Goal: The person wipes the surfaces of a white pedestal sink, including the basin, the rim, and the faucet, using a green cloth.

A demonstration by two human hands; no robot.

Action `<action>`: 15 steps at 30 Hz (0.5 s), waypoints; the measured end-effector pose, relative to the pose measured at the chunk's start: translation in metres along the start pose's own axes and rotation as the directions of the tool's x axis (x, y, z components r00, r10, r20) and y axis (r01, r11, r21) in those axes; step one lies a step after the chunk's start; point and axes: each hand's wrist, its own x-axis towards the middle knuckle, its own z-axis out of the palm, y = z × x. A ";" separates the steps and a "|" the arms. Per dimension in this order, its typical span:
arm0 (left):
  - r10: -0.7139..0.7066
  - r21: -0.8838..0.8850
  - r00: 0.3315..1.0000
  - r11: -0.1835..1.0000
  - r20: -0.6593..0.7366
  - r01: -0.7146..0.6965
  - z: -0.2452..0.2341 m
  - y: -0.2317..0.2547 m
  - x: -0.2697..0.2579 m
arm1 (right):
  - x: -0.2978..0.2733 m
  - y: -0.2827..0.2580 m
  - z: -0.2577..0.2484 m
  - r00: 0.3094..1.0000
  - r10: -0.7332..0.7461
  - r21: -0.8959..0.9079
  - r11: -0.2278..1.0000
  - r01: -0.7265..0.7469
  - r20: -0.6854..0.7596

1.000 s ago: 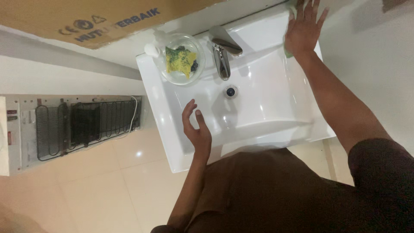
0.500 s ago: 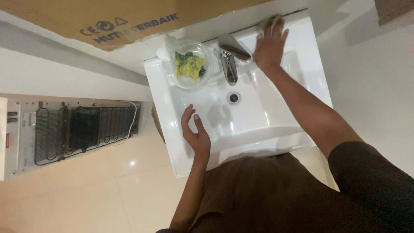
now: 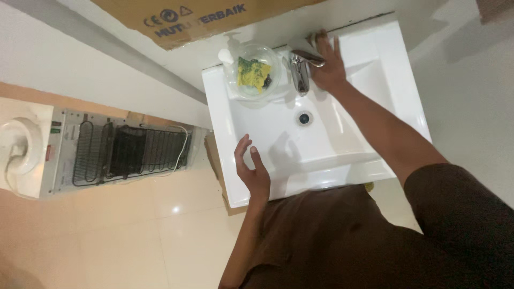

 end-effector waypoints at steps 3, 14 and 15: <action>0.060 0.102 0.997 0.993 -0.046 -0.055 -0.014 0.000 -0.009 | -0.002 0.021 -0.007 0.997 -0.068 -0.123 0.990 0.072 0.043; 0.008 0.129 0.991 0.992 -0.131 0.009 -0.039 0.010 -0.045 | -0.019 0.145 0.002 0.993 0.097 -0.244 0.963 -0.111 -0.070; 0.044 0.119 0.992 0.992 -0.118 -0.030 -0.040 0.010 -0.047 | -0.020 0.154 -0.003 0.991 0.112 -0.317 0.939 -0.130 -0.076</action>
